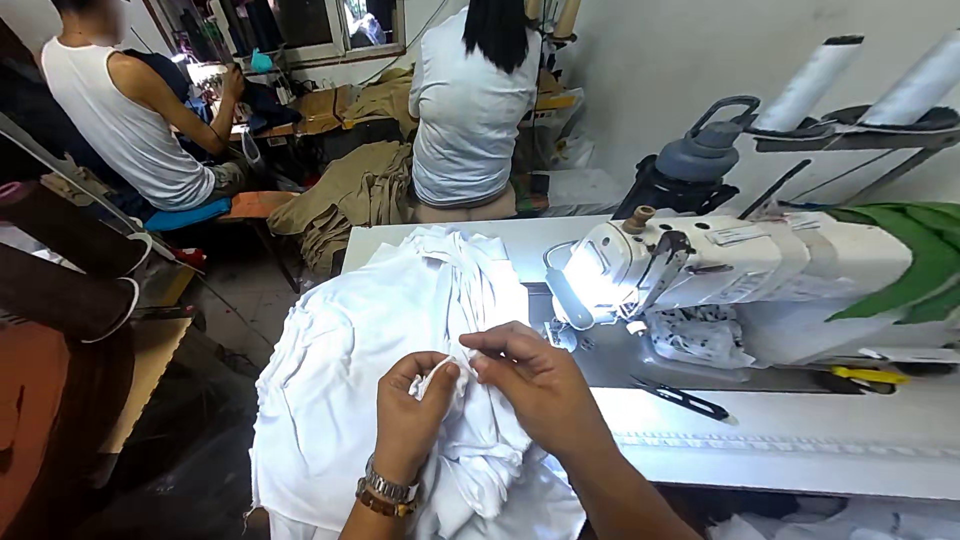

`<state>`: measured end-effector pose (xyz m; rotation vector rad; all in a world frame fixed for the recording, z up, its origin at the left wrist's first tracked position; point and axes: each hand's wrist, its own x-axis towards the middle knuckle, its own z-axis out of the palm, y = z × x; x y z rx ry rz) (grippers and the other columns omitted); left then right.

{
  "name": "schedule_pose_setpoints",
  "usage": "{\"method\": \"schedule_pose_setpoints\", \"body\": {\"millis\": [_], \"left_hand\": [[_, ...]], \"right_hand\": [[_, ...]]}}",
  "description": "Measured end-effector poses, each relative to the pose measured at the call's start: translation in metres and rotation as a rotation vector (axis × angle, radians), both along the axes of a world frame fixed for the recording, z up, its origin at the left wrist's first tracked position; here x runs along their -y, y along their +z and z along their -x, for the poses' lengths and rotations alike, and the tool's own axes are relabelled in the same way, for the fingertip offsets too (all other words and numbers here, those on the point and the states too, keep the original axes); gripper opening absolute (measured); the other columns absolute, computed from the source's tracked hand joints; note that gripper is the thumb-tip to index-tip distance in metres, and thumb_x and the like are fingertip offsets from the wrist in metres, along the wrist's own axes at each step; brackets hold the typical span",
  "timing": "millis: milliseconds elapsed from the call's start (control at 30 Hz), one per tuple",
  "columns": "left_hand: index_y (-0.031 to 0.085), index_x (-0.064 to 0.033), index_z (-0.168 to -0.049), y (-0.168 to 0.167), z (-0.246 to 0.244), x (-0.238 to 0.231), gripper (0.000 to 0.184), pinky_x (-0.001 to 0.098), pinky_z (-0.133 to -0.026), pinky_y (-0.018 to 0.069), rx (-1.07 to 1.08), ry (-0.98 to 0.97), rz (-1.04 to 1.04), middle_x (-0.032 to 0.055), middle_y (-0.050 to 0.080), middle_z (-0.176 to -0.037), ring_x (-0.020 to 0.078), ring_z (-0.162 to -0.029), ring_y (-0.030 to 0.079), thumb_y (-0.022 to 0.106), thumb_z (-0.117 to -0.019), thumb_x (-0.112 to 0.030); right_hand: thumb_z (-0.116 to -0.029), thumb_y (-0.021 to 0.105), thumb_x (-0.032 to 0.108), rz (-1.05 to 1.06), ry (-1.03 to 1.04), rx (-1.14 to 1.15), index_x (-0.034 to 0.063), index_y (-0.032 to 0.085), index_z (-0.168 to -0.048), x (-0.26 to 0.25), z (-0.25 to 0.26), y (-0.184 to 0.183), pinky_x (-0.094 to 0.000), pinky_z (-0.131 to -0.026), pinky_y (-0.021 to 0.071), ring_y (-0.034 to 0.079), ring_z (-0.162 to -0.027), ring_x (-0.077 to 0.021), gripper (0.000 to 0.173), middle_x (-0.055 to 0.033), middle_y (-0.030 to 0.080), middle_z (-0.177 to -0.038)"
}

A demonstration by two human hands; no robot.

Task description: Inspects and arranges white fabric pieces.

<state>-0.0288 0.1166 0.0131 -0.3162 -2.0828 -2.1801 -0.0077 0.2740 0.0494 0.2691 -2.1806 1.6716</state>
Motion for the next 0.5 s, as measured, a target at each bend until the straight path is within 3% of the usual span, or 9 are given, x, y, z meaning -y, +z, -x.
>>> {"method": "schedule_pose_setpoints", "body": {"millis": [100, 367, 500], "left_hand": [[0.076, -0.0130, -0.093, -0.001, -0.001, -0.001, 0.006, 0.0228, -0.069, 0.0561, -0.022, -0.010, -0.007, -0.0030, 0.071, -0.082, 0.0062, -0.075, 0.067, 0.072, -0.0900, -0.016], [0.078, -0.0109, -0.092, -0.008, -0.003, -0.003, 0.005, 0.0239, -0.069, 0.0579, -0.041, -0.033, -0.034, -0.0009, 0.074, -0.083, 0.0069, -0.075, 0.069, 0.075, -0.0885, -0.013], [0.077, -0.0100, -0.090, -0.010, -0.003, -0.003, 0.004, 0.0234, -0.070, 0.0587, -0.067, -0.042, 0.002, -0.0017, 0.074, -0.083, 0.0057, -0.075, 0.069, 0.073, -0.0882, -0.011]], "right_hand": [[-0.0923, 0.068, 0.007, 0.010, -0.037, -0.077, 0.0059, 0.074, -0.116, 0.006, -0.001, -0.011, -0.0193, -0.078, 0.0584, 0.067, -0.088, -0.0049, 0.024, 0.0002, 0.069, -0.097], [-0.0910, 0.069, 0.008, -0.039, -0.117, -0.140, 0.0073, 0.078, -0.110, 0.013, -0.003, -0.019, -0.0126, -0.067, 0.0539, 0.062, -0.076, -0.0002, 0.021, 0.0033, 0.066, -0.086], [-0.0907, 0.069, 0.009, -0.050, -0.117, -0.162, 0.0073, 0.078, -0.109, 0.018, 0.000, -0.019, -0.0129, -0.068, 0.0545, 0.063, -0.076, 0.0000, 0.020, 0.0036, 0.067, -0.086]]}}
